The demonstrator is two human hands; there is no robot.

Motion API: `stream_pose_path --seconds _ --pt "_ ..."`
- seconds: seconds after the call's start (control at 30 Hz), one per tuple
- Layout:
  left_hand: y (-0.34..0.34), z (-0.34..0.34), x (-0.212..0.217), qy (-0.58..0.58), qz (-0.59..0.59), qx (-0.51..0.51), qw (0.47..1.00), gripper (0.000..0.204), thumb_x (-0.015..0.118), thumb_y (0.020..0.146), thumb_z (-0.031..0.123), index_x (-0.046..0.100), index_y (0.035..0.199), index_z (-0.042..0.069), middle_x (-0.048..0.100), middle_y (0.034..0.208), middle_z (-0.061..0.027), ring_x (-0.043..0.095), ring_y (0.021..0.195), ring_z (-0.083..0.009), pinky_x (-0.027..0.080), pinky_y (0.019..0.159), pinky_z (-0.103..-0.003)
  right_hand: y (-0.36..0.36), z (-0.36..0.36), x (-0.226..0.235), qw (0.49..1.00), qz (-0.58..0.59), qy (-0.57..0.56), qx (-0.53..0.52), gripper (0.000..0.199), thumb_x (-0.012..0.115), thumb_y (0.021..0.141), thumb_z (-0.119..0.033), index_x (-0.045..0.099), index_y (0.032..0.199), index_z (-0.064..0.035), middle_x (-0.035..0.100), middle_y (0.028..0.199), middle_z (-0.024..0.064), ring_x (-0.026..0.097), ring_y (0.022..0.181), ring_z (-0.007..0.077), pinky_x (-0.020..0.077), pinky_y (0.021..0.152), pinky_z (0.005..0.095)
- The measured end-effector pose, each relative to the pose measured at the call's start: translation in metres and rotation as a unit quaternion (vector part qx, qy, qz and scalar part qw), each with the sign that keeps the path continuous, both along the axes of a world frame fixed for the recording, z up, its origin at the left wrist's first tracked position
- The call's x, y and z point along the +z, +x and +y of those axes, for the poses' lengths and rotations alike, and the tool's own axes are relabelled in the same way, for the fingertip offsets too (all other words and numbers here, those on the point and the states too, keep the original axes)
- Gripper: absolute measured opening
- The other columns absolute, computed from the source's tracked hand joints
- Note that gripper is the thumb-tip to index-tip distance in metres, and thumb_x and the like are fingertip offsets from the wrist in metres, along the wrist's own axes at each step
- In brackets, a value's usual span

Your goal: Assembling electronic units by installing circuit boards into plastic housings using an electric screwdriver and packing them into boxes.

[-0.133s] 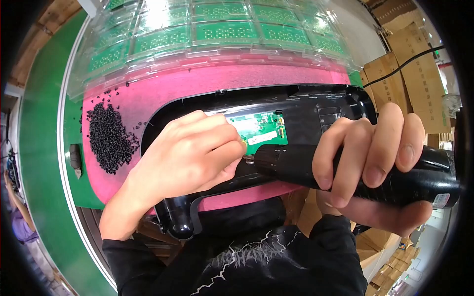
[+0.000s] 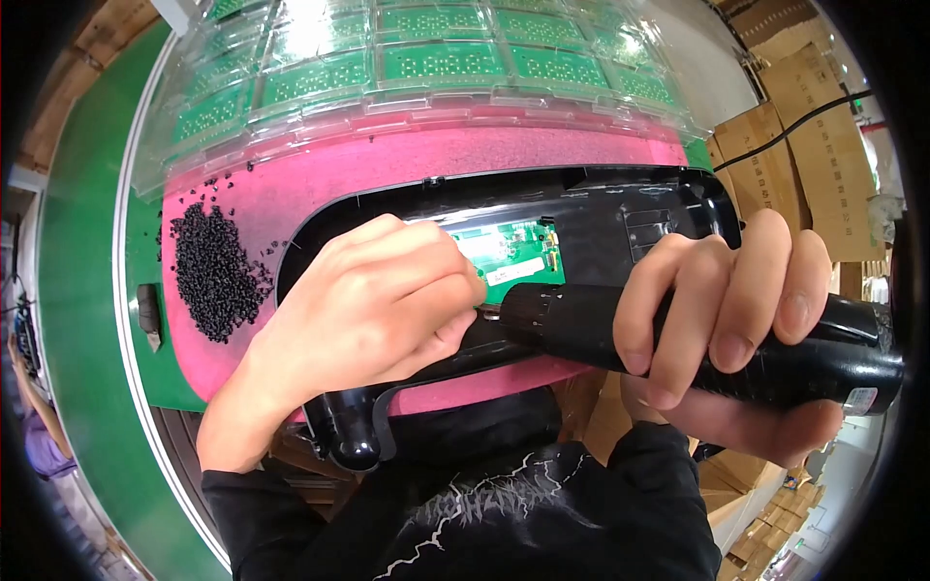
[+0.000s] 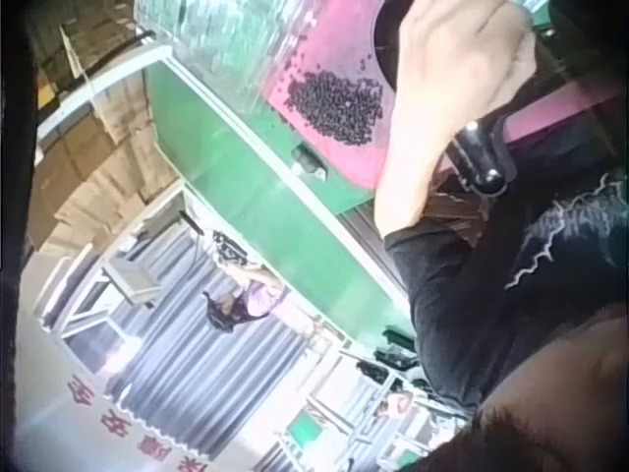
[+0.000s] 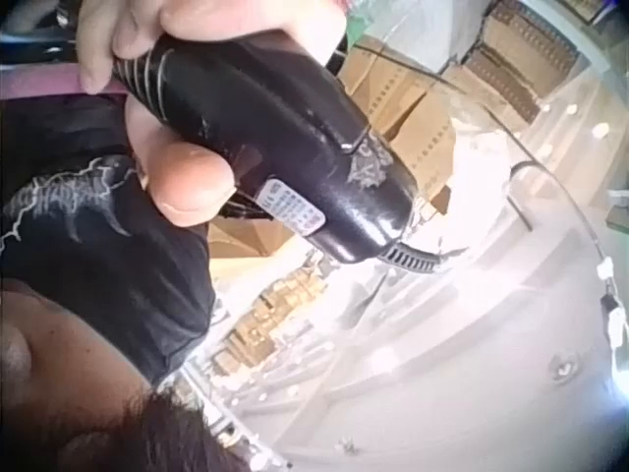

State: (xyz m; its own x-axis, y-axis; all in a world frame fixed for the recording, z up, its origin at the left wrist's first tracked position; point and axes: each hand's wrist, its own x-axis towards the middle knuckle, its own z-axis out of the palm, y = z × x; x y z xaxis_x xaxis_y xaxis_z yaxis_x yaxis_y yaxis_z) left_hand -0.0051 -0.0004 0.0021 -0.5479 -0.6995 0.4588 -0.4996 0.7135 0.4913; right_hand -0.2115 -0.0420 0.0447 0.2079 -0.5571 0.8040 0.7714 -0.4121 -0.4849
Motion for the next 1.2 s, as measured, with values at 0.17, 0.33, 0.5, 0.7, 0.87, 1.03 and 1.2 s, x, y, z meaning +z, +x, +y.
stream_pose_path --seconds 0.17,0.33,0.5,0.7,0.87,1.03,1.2 --pt "-0.001 -0.002 -0.005 0.016 0.033 -0.038 0.999 0.021 0.073 0.07 0.006 0.062 0.087 0.003 0.062 0.085 -0.0072 0.063 0.081 -0.0261 0.048 0.069 -0.036 -0.001 0.002 0.001 0.999 0.008 0.022 0.033 0.048 0.067 0.086 -0.041 0.041 0.102 -0.0031 0.049 0.087 0.0074 0.056 0.045 0.0101 0.0491 0.042 0.0237" --pt "0.003 -0.003 -0.002 0.031 0.001 -0.03 0.999 0.022 0.074 0.072 0.013 0.061 0.087 0.002 0.062 0.085 -0.007 0.063 0.082 -0.0263 0.049 0.07 -0.036 0.002 0.001 0.003 0.999 -0.004 0.014 0.039 0.048 0.068 0.086 -0.039 0.041 0.101 -0.0024 0.049 0.086 0.0081 0.056 0.045 0.0101 0.0498 0.041 0.0241" --pt "0.003 -0.002 -0.006 0.047 0.019 -0.039 0.998 0.022 0.075 0.071 0.012 0.063 0.087 0.004 0.061 0.082 -0.0061 0.062 0.079 -0.0246 0.048 0.068 -0.036 -0.001 -0.001 0.001 0.999 0.004 -0.002 0.045 0.048 0.068 0.085 -0.04 0.041 0.1 -0.0026 0.05 0.086 0.0079 0.057 0.046 0.0102 0.0501 0.042 0.0239" --pt "-0.003 -0.001 -0.001 0.033 0.03 -0.012 0.999 0.029 0.074 0.072 0.013 0.065 0.098 0.004 0.065 0.089 -0.0064 0.063 0.085 -0.0262 0.049 0.072 -0.037 -0.02 -0.008 0.005 0.997 0.072 -0.013 -0.008 0.051 0.071 0.083 -0.043 0.042 0.101 -0.0047 0.05 0.087 0.0058 0.057 0.048 0.0101 0.0492 0.046 0.0248" --pt "-0.008 -0.002 0.007 -0.089 -0.028 -0.015 0.996 0.029 0.072 0.069 0.015 0.068 0.096 0.006 0.065 0.092 -0.0045 0.063 0.085 -0.0222 0.048 0.069 -0.034 -0.044 -0.011 0.002 0.971 0.203 0.092 -0.087 0.052 0.062 0.084 -0.051 0.043 0.101 -0.0057 0.047 0.083 0.0048 0.049 0.046 0.0117 0.0431 0.05 0.0294" --pt "-0.039 0.037 0.032 -0.11 -0.061 -0.157 0.98 0.02 0.064 0.069 0.02 0.066 0.085 0.009 0.054 0.079 -0.0003 0.054 0.073 -0.014 0.039 0.059 -0.025 -0.037 -0.007 -0.001 0.954 0.216 0.167 -0.124 0.052 0.06 0.083 -0.052 0.043 0.099 -0.0058 0.046 0.082 0.005 0.045 0.045 0.0117 0.0413 0.049 0.0297" --pt "-0.08 0.064 0.073 -0.103 -0.135 -0.251 0.953 0.015 0.056 0.085 0.02 0.066 0.081 0.01 0.061 0.076 0.0013 0.056 0.078 -0.0165 0.041 0.068 -0.031 -0.042 -0.013 -0.004 0.965 0.223 0.116 -0.08 0.053 0.063 0.082 -0.052 0.043 0.099 -0.006 0.046 0.082 0.0051 0.046 0.045 0.0115 0.0412 0.049 0.0293"
